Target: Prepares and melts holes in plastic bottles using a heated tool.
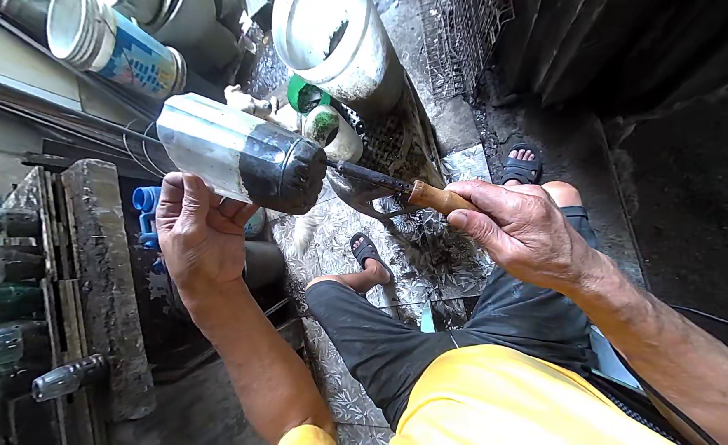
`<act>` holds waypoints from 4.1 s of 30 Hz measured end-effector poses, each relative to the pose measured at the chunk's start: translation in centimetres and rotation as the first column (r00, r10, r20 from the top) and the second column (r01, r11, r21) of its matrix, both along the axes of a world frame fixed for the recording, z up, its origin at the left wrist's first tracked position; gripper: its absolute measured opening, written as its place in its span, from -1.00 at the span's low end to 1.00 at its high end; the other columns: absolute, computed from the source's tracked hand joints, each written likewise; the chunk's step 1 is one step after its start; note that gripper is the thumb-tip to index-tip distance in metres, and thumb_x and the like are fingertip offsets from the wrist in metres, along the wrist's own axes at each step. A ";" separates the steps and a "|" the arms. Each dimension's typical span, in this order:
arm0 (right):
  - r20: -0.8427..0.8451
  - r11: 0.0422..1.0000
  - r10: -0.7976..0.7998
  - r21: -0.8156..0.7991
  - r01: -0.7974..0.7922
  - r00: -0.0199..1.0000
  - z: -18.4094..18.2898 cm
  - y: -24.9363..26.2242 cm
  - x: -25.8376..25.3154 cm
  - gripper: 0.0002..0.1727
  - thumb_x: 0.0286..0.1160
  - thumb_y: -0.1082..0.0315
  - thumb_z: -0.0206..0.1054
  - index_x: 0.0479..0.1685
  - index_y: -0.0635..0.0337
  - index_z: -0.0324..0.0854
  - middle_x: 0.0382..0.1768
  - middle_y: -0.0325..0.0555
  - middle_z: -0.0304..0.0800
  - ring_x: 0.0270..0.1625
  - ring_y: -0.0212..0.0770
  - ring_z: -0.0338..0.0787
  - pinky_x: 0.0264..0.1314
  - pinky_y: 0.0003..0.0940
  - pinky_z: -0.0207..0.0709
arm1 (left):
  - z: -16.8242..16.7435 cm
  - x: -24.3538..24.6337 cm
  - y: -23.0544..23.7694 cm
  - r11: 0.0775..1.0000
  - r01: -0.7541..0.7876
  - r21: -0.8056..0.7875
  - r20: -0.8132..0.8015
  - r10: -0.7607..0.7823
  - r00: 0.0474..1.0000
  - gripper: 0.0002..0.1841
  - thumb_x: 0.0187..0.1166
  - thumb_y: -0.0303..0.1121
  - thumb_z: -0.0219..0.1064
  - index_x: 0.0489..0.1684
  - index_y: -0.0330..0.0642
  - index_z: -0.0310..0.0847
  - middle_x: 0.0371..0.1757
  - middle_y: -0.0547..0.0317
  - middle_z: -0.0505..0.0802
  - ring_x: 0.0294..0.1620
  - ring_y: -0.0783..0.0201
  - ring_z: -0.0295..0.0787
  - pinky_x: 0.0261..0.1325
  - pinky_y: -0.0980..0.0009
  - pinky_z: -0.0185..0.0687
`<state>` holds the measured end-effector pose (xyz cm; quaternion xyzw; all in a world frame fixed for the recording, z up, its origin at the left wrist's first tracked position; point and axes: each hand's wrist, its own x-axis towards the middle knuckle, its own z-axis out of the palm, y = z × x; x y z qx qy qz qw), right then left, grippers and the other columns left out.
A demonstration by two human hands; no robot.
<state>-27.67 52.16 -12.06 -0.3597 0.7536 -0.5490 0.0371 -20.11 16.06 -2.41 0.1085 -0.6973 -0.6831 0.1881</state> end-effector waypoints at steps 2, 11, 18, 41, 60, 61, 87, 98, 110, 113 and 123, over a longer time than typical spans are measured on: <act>0.002 1.000 -0.004 0.005 0.004 1.000 -0.1 0.0 0.0 -0.65 0.79 0.17 0.17 0.23 0.16 0.75 -0.37 -0.33 0.75 -0.43 -0.53 0.62 -0.40 -0.54 0.51 | -0.1 -0.1 0.3 1.000 0.000 0.010 -0.003 0.000 1.000 -0.81 0.87 -0.29 0.04 -0.08 0.06 0.59 -0.14 0.18 0.90 -0.12 0.17 0.92 0.06 0.11 0.89; 0.015 1.000 -0.019 0.014 0.019 1.000 -0.2 -0.1 0.1 -0.65 0.80 0.19 0.16 0.24 0.18 0.74 -0.35 -0.31 0.78 -0.40 -0.53 0.66 -0.37 -0.55 0.54 | -0.6 -0.6 0.8 1.000 0.006 0.010 0.011 -0.006 1.000 -0.81 0.86 -0.32 0.04 -0.13 0.07 0.57 -0.16 0.22 0.89 -0.15 0.19 0.93 0.03 0.13 0.91; 0.034 0.998 -0.050 0.031 0.049 0.998 -0.3 -0.8 0.3 -0.67 0.81 0.19 0.15 0.22 0.16 0.74 -0.37 -0.29 0.76 -0.41 -0.48 0.65 -0.38 -0.50 0.54 | -1.2 -1.4 1.2 0.994 -0.102 0.028 0.054 0.101 0.993 -0.80 0.88 -0.32 0.01 -0.15 0.02 0.54 -0.29 0.22 0.85 -0.27 0.22 0.89 -0.06 0.18 0.91; 0.048 0.999 -0.028 0.040 0.026 0.998 -1.2 -1.5 1.2 -0.66 0.80 0.15 0.16 0.16 0.15 0.75 -0.45 -0.34 0.70 -0.49 -0.48 0.59 -0.46 -0.47 0.47 | -1.6 -2.2 1.0 0.973 -0.180 0.147 0.006 0.181 0.983 -0.84 0.89 -0.29 0.03 0.00 -0.05 0.51 -0.19 0.09 0.87 -0.15 0.09 0.92 0.06 0.07 0.90; 0.055 0.998 -0.026 0.054 0.023 0.998 -1.6 -1.4 1.0 -0.68 0.80 0.18 0.16 0.13 0.15 0.77 -0.44 -0.33 0.72 -0.49 -0.50 0.58 -0.47 -0.51 0.46 | -2.1 -2.2 1.6 0.982 -0.128 0.137 0.026 0.126 0.992 -0.82 0.89 -0.35 0.00 -0.11 -0.04 0.51 -0.26 0.12 0.87 -0.22 0.14 0.93 -0.01 0.10 0.92; 0.056 0.998 -0.029 0.058 0.026 0.998 -1.6 -1.5 1.0 -0.67 0.80 0.18 0.16 0.14 0.14 0.77 -0.44 -0.34 0.72 -0.50 -0.50 0.58 -0.47 -0.51 0.45 | -2.2 -2.3 1.6 0.982 -0.129 0.139 0.026 0.127 0.992 -0.82 0.89 -0.35 0.01 -0.12 -0.04 0.51 -0.27 0.13 0.86 -0.24 0.14 0.92 -0.02 0.10 0.92; 0.062 1.000 -0.013 0.011 0.012 0.998 -0.9 -1.8 1.2 -0.67 0.80 0.17 0.16 0.12 0.17 0.76 -0.47 -0.35 0.69 -0.51 -0.50 0.56 -0.49 -0.51 0.44 | -3.0 -2.0 0.9 0.961 -0.203 0.185 0.021 0.203 0.979 -0.85 0.88 -0.30 0.06 -0.01 -0.10 0.51 -0.21 0.06 0.87 -0.18 0.09 0.93 0.02 0.08 0.91; 0.070 1.000 0.005 -0.023 -0.003 0.998 -1.0 -1.5 1.6 -0.66 0.79 0.19 0.17 0.18 0.22 0.75 -0.44 -0.33 0.73 -0.48 -0.53 0.59 -0.46 -0.55 0.49 | -3.3 -2.2 1.2 0.955 -0.216 0.204 0.020 0.216 0.976 -0.84 0.88 -0.30 0.05 -0.08 -0.06 0.52 -0.28 0.12 0.84 -0.25 0.15 0.90 -0.04 0.14 0.92; 0.065 1.000 0.004 -0.005 -0.003 0.998 -1.1 -1.2 1.4 -0.66 0.79 0.20 0.18 0.19 0.22 0.75 -0.46 -0.32 0.71 -0.50 -0.52 0.57 -0.49 -0.54 0.46 | -3.5 -2.3 1.4 0.964 -0.205 0.167 0.043 0.201 0.979 -0.87 0.87 -0.34 0.06 -0.09 -0.05 0.50 -0.32 0.15 0.83 -0.32 0.17 0.89 -0.11 0.17 0.92; 0.061 1.000 0.001 0.021 -0.002 0.998 -1.2 -0.9 1.4 -0.66 0.80 0.20 0.16 0.19 0.20 0.76 -0.44 -0.32 0.72 -0.49 -0.52 0.58 -0.46 -0.54 0.47 | -3.4 -2.3 1.9 0.968 -0.211 0.136 0.052 0.206 0.977 -0.83 0.87 -0.35 0.06 -0.18 -0.01 0.49 -0.41 0.22 0.80 -0.38 0.21 0.88 -0.15 0.20 0.93; 0.096 0.999 0.000 0.047 -0.005 0.995 -1.6 -0.7 1.0 -0.66 0.81 0.18 0.15 0.18 0.17 0.76 -0.47 -0.35 0.70 -0.53 -0.55 0.55 -0.50 -0.57 0.44 | -4.1 -2.5 2.3 0.979 -0.180 0.090 0.062 0.175 0.983 -0.85 0.85 -0.38 0.08 -0.19 -0.03 0.48 -0.34 0.21 0.81 -0.35 0.20 0.89 -0.13 0.19 0.94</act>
